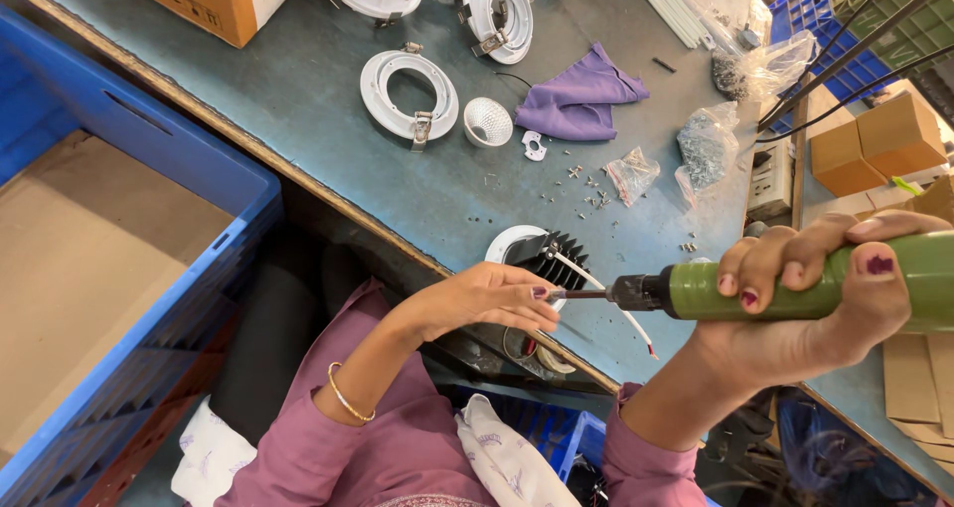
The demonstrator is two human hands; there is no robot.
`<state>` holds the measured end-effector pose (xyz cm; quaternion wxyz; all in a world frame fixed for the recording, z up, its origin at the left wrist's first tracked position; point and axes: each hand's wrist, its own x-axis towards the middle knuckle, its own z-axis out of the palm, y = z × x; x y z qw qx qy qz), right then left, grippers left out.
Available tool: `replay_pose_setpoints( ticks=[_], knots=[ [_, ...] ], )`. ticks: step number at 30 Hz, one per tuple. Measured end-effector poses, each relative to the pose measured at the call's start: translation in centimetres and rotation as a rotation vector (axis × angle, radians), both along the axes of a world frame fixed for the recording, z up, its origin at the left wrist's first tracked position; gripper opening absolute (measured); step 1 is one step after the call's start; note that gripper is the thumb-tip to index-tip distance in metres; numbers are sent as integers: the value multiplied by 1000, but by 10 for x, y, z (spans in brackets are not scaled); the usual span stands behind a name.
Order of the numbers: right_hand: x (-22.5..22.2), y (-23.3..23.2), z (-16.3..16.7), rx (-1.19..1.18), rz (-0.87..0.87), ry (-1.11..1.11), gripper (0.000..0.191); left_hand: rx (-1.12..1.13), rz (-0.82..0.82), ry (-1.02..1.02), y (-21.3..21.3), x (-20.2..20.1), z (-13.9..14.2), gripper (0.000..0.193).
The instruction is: The person wipes a black LED downlight housing with a purple cloth, then uses a green electric screwdriver to drive screws and fasten the housing to a white trim ring, arranging wires and picking up small screws from the table while assembling several downlight units one after another.
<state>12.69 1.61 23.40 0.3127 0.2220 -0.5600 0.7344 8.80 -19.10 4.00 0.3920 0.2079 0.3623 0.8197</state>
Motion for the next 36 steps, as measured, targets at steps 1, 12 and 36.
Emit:
replay_pose_setpoints(
  ticks=[1,12,36],
  knots=[
    [0,-3,1,23,-1,9,24,25,10,5,-1,1,3,45],
    [-6,-10,1,93,6,63,29,126,79,-41,-8,-1,-2,40],
    [10,18,-1,53,-15,-13,29,-975,662,782,54,-166,-83,17]
  ],
)
